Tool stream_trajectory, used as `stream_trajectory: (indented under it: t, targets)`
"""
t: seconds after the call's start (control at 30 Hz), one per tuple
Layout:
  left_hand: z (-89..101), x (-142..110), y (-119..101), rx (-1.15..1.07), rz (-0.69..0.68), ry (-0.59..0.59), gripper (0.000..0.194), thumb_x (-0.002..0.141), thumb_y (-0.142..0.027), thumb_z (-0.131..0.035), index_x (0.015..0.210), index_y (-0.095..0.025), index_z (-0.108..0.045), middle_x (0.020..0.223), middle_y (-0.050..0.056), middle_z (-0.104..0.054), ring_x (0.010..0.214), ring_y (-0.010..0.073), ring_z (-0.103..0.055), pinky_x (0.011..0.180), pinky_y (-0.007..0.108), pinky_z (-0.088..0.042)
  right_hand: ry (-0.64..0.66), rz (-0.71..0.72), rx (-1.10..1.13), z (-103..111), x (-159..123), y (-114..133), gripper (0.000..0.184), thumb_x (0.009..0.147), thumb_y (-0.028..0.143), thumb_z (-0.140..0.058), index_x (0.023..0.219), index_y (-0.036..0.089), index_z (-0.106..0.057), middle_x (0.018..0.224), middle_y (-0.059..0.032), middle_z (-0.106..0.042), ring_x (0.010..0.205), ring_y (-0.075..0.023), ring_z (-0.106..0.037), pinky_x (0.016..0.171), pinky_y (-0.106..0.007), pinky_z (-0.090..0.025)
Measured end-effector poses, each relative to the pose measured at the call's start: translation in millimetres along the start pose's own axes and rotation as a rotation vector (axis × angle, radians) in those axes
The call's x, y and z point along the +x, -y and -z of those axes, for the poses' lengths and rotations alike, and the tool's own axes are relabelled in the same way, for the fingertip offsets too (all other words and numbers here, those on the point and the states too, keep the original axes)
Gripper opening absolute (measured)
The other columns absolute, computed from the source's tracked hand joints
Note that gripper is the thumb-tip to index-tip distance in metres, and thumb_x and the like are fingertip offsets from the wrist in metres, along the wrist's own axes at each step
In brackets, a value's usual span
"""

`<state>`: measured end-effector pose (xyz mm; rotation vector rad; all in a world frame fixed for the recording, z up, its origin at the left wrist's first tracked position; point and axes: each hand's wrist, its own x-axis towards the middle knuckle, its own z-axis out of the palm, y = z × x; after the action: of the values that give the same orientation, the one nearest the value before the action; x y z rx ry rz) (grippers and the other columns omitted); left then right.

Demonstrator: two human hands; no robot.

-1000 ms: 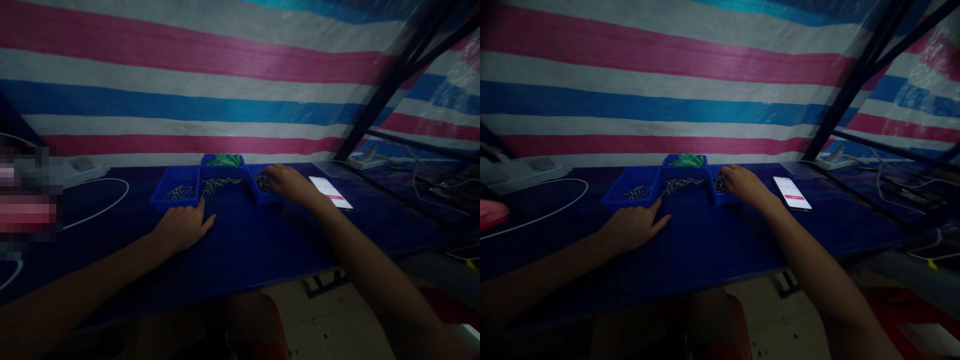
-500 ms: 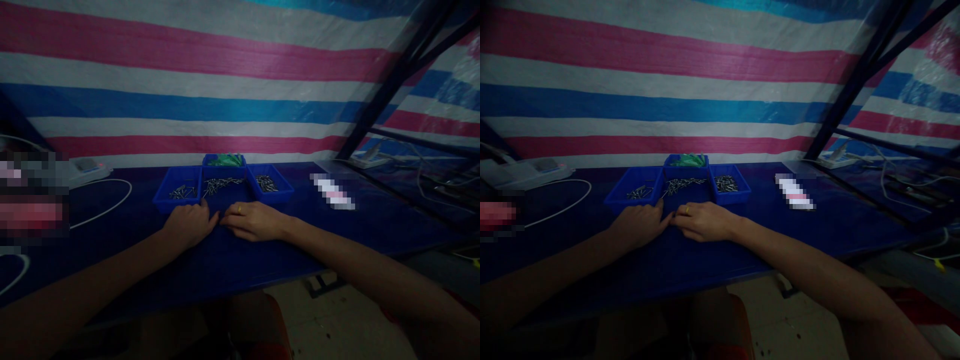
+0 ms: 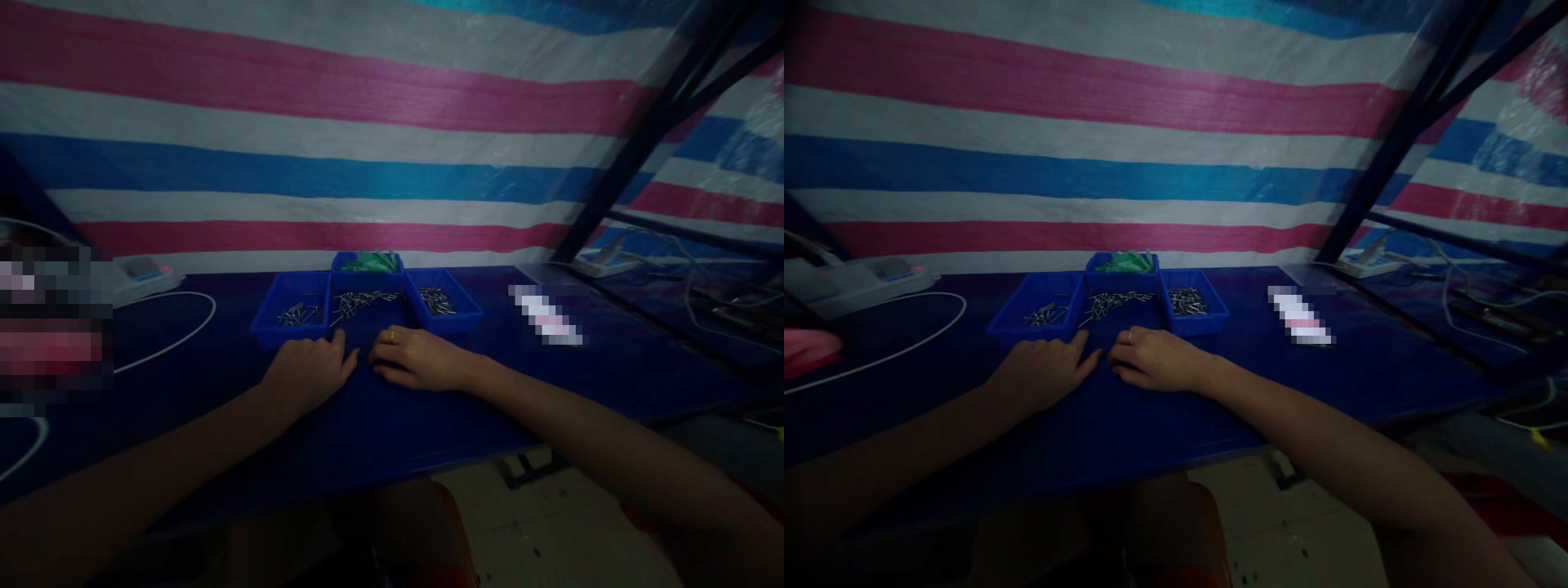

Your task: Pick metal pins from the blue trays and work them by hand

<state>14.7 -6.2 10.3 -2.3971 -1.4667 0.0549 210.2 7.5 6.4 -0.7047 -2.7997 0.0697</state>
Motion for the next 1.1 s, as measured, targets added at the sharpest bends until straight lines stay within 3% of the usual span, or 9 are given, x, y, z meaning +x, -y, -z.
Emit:
stream_trajectory:
  t: [0.1, 0.2, 0.33, 0.67, 0.87, 1.1]
  targets:
    - [-1.2, -2.0, -0.7, 0.041, 0.024, -0.034, 0.058, 0.09, -0.041, -0.02, 0.124, 0.0, -0.043, 0.066, 0.016, -0.067, 0.057, 0.0289, -0.064, 0.047, 0.033, -0.044, 0.005, -0.009, 0.022, 2.0, -1.7, 0.5, 0.02, 0.088, 0.023, -0.043, 0.098, 0.013, -0.057, 0.091, -0.0072, -0.056, 0.084, -0.0143, -0.051, 0.078, -0.028, -0.043]
    - [-0.6, 0.8, -0.5, 0.03, 0.065, 0.008, 0.063, 0.09, -0.043, -0.02, 0.127, 0.005, -0.038, 0.065, 0.016, -0.067, 0.058, 0.0287, -0.064, 0.049, 0.034, -0.044, 0.003, -0.006, 0.029, 2.4, -1.7, -0.1, 0.019, 0.087, 0.021, -0.044, 0.098, 0.013, -0.057, 0.091, -0.0069, -0.056, 0.084, -0.0143, -0.051, 0.078, -0.028, -0.043]
    - [2.2, 5.2, 0.0, -0.011, 0.06, 0.064, 0.064, 0.089, -0.045, -0.021, 0.122, 0.005, -0.044, 0.07, 0.017, -0.068, 0.065, 0.0295, -0.065, 0.054, 0.035, -0.045, 0.005, -0.01, 0.027, 1.7, -0.8, -0.5, 0.018, 0.087, 0.021, -0.045, 0.097, 0.013, -0.057, 0.092, -0.007, -0.056, 0.085, -0.0149, -0.051, 0.079, -0.029, -0.043]
    - [-0.1, 5.1, -0.9, -0.047, 0.085, 0.062, 0.061, 0.089, -0.047, -0.02, 0.119, -0.002, -0.048, 0.073, 0.017, -0.068, 0.069, 0.03, -0.065, 0.057, 0.036, -0.045, 0.009, -0.021, 0.028, 1.5, -0.2, 1.5, 0.018, 0.087, 0.02, -0.044, 0.096, 0.012, -0.057, 0.089, -0.0068, -0.055, 0.083, -0.0147, -0.051, 0.079, -0.028, -0.043]
    - [-1.1, 6.0, -1.3, -0.037, 0.124, 0.081, 0.064, 0.088, -0.048, -0.023, 0.125, 0.001, -0.041, 0.074, 0.017, -0.068, 0.069, 0.0287, -0.065, 0.059, 0.035, -0.046, 0.005, -0.025, 0.03, 1.0, -1.3, 0.4, 0.017, 0.086, 0.02, -0.045, 0.097, 0.013, -0.057, 0.091, -0.0077, -0.055, 0.085, -0.0152, -0.051, 0.08, -0.028, -0.042]
    - [0.2, 6.4, 0.2, -0.054, 0.105, 0.1, 0.063, 0.087, -0.051, -0.02, 0.114, -0.004, -0.053, 0.072, 0.016, -0.067, 0.07, 0.0296, -0.065, 0.059, 0.036, -0.046, 0.011, -0.026, 0.035, 2.0, -1.3, 0.6, 0.018, 0.086, 0.02, -0.045, 0.097, 0.014, -0.057, 0.091, -0.007, -0.055, 0.085, -0.015, -0.051, 0.079, -0.03, -0.042]
